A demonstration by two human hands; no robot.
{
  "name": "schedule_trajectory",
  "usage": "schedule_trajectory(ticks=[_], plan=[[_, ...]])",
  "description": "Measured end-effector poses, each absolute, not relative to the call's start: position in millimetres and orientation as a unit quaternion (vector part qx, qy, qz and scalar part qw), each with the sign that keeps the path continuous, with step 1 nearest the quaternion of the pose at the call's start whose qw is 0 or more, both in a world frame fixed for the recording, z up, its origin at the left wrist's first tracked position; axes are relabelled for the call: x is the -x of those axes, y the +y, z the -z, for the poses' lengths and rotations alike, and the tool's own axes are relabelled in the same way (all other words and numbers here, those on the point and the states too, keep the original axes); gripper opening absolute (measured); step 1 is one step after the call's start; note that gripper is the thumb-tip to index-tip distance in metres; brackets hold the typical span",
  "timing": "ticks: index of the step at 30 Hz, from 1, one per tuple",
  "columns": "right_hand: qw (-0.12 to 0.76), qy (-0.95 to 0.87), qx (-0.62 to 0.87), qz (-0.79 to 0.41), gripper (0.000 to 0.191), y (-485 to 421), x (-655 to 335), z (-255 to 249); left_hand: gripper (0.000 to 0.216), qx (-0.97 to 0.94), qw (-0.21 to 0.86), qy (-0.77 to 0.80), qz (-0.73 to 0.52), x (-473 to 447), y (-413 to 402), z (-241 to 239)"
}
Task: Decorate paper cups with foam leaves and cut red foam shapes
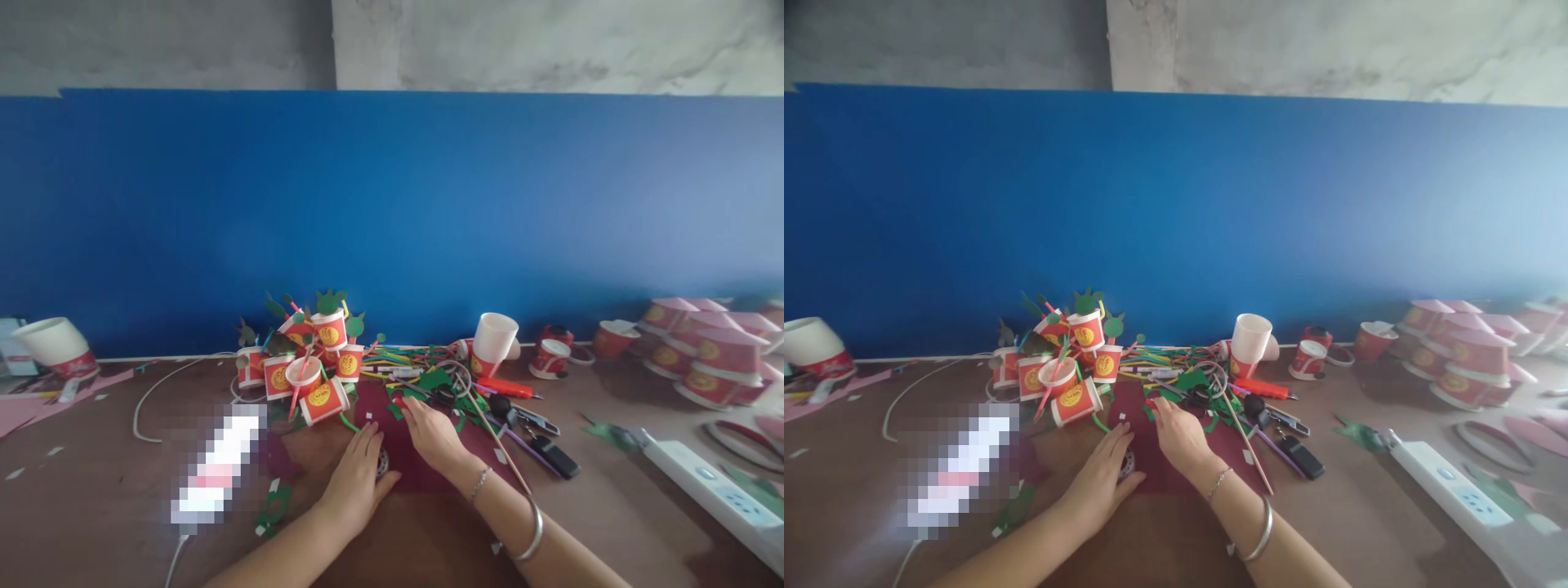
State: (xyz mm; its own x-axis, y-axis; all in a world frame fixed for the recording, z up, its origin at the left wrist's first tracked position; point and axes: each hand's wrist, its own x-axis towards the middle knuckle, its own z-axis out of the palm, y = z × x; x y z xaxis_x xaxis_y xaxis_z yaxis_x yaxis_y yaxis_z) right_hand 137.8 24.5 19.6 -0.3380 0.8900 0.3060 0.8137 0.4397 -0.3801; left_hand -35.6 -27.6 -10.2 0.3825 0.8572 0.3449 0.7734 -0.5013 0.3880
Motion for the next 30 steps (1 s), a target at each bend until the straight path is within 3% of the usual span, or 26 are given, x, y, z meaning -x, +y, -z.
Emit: schedule_trajectory(ticks=[4,8,12,17,24,30], plan=[[0.204,-0.82,0.528,-0.086,0.023,23.6,-140.5,-16.6,0.052,-0.829,0.073,0.484,-0.271,38.2,-29.7,10.3],[0.231,-0.826,0.505,-0.097,0.024,24.8,-138.3,-18.3,0.06,-0.816,0.074,0.492,-0.293,36.2,-26.1,-5.6],[0.304,-0.833,0.452,-0.094,0.023,24.8,-134.5,-19.1,0.04,-0.815,0.061,0.474,-0.328,31.5,-8.8,-35.4],[0.335,-0.847,0.401,-0.096,0.019,23.7,-134.7,-15.1,0.018,-0.839,0.057,0.456,-0.291,25.9,12.8,-48.3],[0.352,-0.845,0.382,-0.125,0.019,21.8,-138.0,-16.6,0.019,-0.737,0.247,0.415,-0.473,17.9,15.8,-26.8],[0.354,-0.835,0.387,-0.164,0.021,17.3,-137.4,-18.8,0.022,-0.666,0.345,0.413,-0.517,17.5,16.0,-21.9]])
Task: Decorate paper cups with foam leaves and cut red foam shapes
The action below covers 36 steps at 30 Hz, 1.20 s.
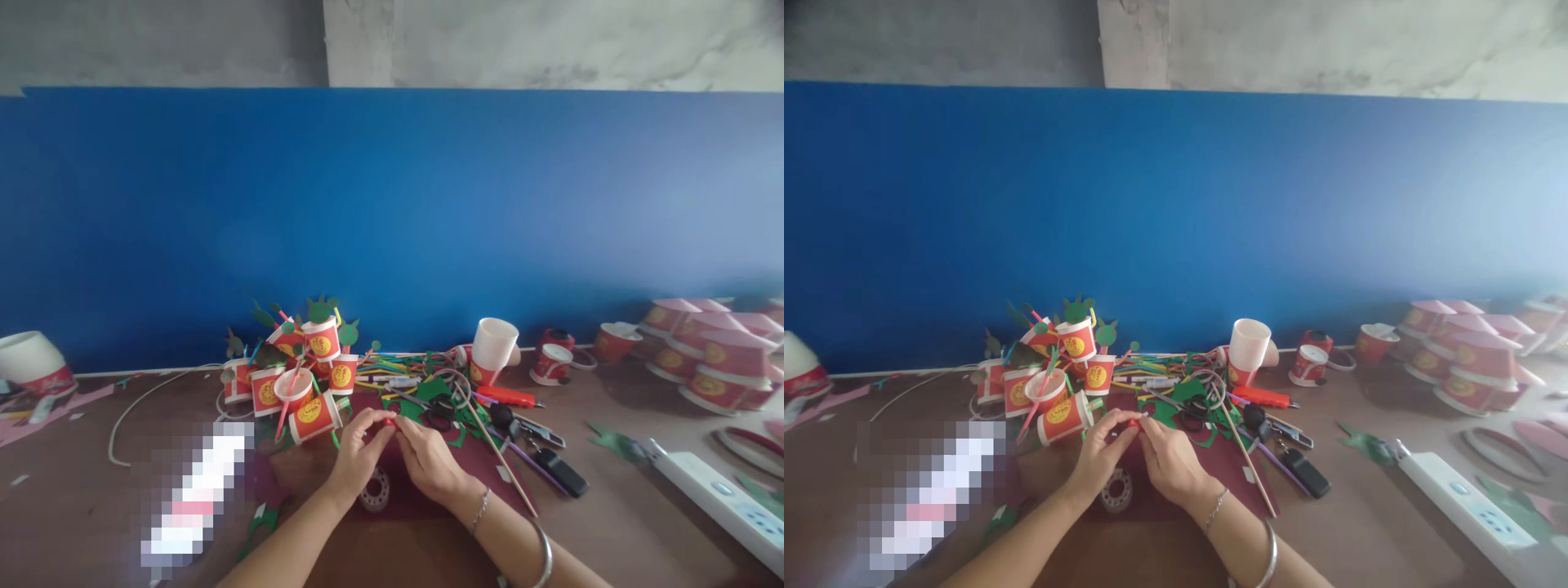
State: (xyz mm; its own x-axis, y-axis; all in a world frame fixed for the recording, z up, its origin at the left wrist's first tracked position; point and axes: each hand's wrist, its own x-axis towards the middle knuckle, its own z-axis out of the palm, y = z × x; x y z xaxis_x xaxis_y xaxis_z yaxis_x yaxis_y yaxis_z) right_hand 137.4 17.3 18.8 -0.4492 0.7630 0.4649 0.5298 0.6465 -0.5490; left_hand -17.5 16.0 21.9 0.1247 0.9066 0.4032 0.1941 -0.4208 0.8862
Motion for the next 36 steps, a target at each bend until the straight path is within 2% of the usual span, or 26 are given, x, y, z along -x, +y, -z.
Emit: schedule_trajectory(ticks=[8,17,25,30,33,36], plan=[[0.356,-0.829,0.401,-0.158,0.021,15.2,-134.4,-20.3,0.019,-0.636,0.389,0.389,-0.542,20.4,18.8,-23.4],[0.377,-0.846,0.356,-0.125,0.018,12.1,-136.2,-19.1,0.025,-0.749,0.251,0.325,-0.521,28.5,14.1,-25.2],[0.389,-0.829,0.377,-0.139,0.025,15.1,-138.3,-15.5,0.021,-0.742,0.244,0.327,-0.531,27.9,14.5,-30.0],[0.466,-0.767,0.414,-0.152,0.045,20.1,-134.3,-12.0,0.018,-0.676,0.213,0.415,-0.571,30.4,20.8,-23.8],[0.527,-0.721,0.427,-0.143,0.043,26.6,-137.6,-7.5,0.019,-0.681,0.163,0.456,-0.549,31.3,25.0,-24.9],[0.541,-0.718,0.416,-0.135,0.036,33.0,-142.7,-6.0,0.018,-0.739,0.081,0.507,-0.437,29.3,29.3,-31.3]])
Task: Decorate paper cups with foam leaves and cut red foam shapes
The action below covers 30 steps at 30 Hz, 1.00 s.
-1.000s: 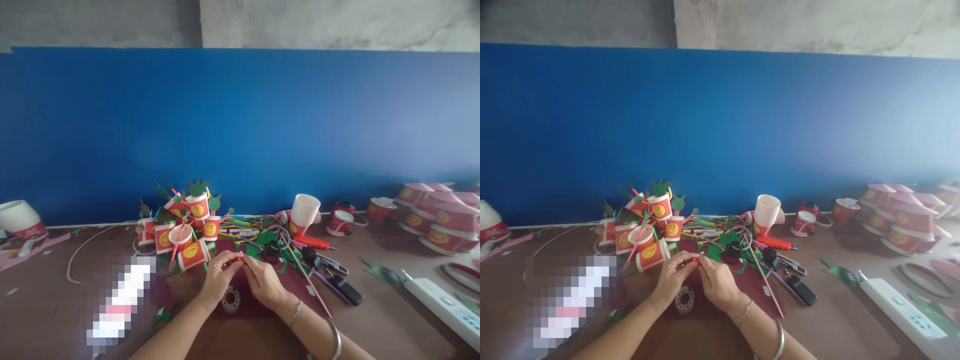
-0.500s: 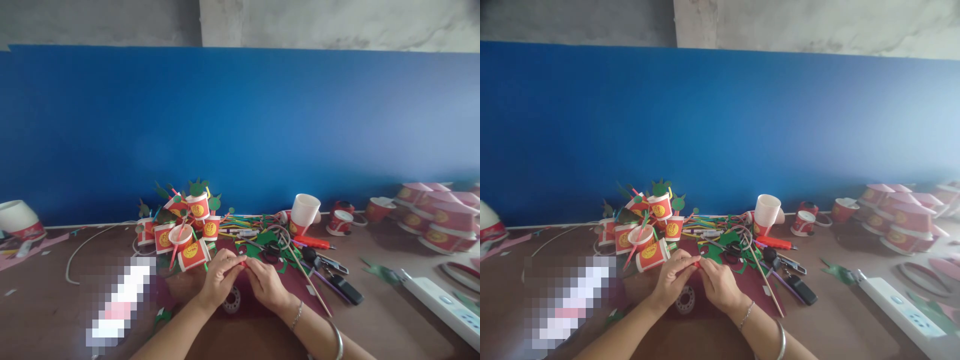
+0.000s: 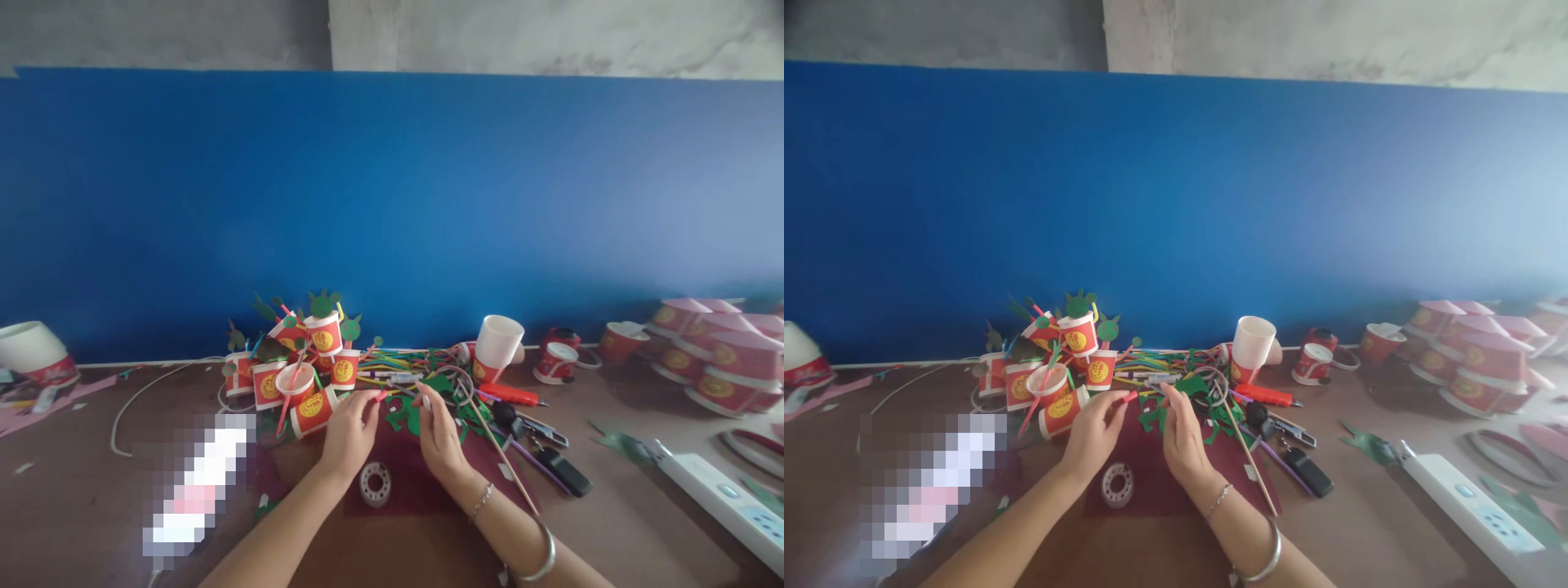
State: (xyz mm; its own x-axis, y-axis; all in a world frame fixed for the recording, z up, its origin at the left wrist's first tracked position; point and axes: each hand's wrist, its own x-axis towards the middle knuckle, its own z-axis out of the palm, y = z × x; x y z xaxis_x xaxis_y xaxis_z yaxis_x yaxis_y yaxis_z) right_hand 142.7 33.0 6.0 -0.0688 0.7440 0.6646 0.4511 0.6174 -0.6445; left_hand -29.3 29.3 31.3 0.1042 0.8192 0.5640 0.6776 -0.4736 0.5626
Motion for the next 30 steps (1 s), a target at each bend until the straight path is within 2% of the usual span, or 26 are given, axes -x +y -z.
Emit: schedule_trajectory(ticks=[3,6,10,13,14,17,19,24,30], plan=[[0.478,-0.751,0.424,-0.167,0.027,37.4,-145.5,-5.6,0.017,-0.79,0.032,0.543,-0.283,25.5,37.4,-37.5],[0.433,-0.75,0.456,-0.206,0.024,40.2,-146.7,-4.0,0.018,-0.8,0.031,0.547,-0.247,23.2,48.1,-41.1],[0.483,-0.698,0.46,-0.26,0.031,39.1,-149.1,-3.4,0.027,-0.805,0.032,0.538,-0.246,26.1,46.1,-44.4],[0.51,-0.669,0.416,-0.345,0.038,35.3,-150.3,-3.7,0.021,-0.813,0.06,0.517,-0.26,33.3,24.4,-42.3],[0.514,-0.66,0.401,-0.373,0.039,34.3,-150.1,-3.4,0.025,-0.813,0.103,0.498,-0.284,36.5,15.1,-40.1],[0.519,-0.634,0.383,-0.426,0.042,33.8,-147.9,-1.0,0.078,-0.811,0.204,0.47,-0.283,46.8,-10.1,-30.5],[0.519,-0.626,0.383,-0.438,0.043,35.1,-146.0,0.9,0.092,-0.809,0.223,0.476,-0.263,53.1,-20.3,-24.5],[0.496,-0.654,0.384,-0.423,0.042,36.7,-144.6,2.7,0.076,-0.795,0.248,0.485,-0.268,65.3,-26.3,-16.9],[0.469,-0.666,0.394,-0.425,0.041,36.5,-145.6,1.9,0.079,-0.789,0.268,0.461,-0.305,75.5,-32.3,-13.0]])
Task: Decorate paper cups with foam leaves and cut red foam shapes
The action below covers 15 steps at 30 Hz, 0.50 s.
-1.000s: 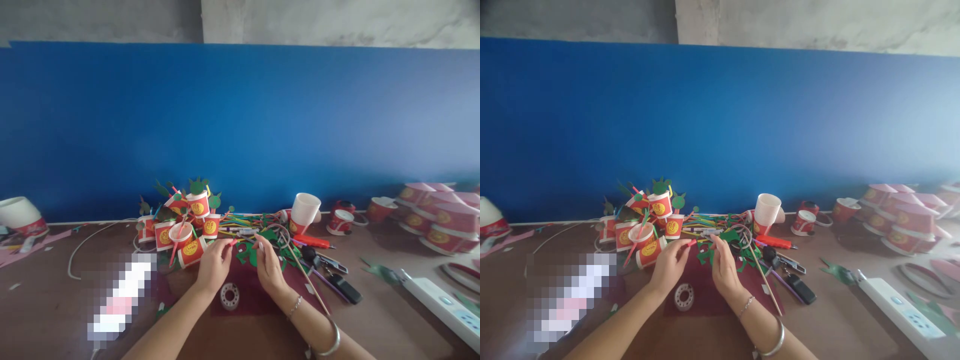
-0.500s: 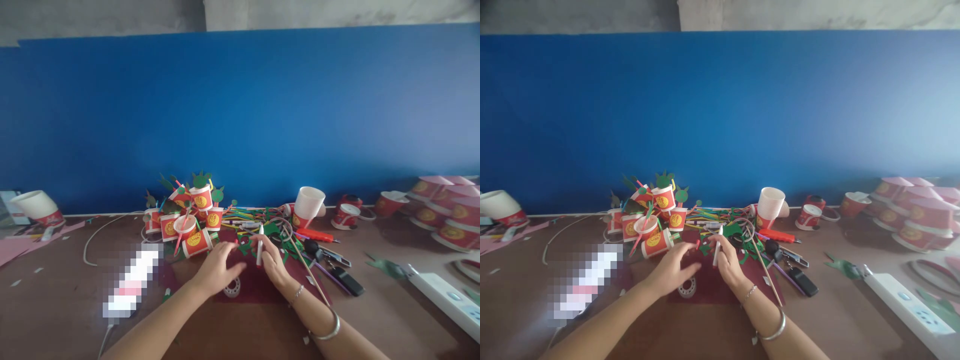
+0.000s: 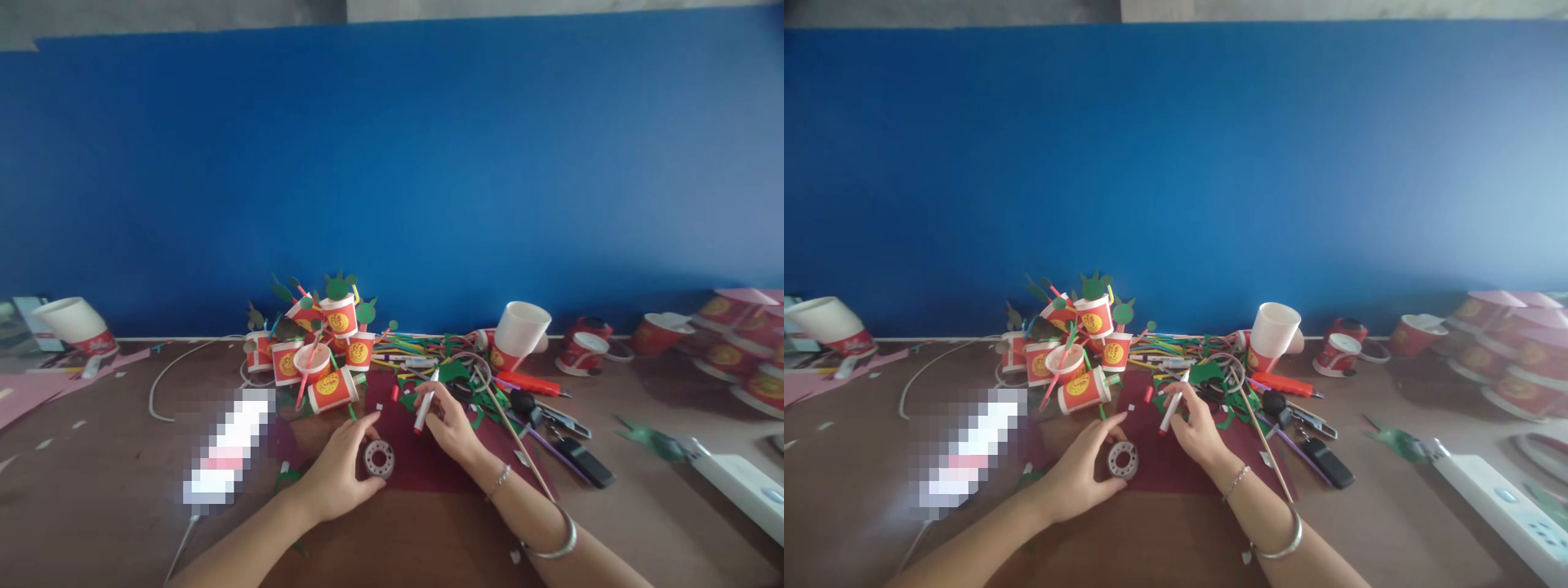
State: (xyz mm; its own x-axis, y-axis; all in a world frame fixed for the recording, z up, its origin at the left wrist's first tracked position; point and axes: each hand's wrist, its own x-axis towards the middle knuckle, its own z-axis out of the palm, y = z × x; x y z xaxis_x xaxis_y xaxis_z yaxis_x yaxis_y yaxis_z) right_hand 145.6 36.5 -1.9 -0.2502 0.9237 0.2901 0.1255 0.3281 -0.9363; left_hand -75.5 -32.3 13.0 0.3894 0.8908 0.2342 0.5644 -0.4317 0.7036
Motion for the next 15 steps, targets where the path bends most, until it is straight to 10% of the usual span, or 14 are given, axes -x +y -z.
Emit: schedule_trajectory(ticks=[15], plan=[[0.449,-0.68,0.407,-0.413,0.044,38.9,-147.5,5.8,0.073,-0.802,0.294,0.436,-0.284,79.2,-39.8,-25.3]])
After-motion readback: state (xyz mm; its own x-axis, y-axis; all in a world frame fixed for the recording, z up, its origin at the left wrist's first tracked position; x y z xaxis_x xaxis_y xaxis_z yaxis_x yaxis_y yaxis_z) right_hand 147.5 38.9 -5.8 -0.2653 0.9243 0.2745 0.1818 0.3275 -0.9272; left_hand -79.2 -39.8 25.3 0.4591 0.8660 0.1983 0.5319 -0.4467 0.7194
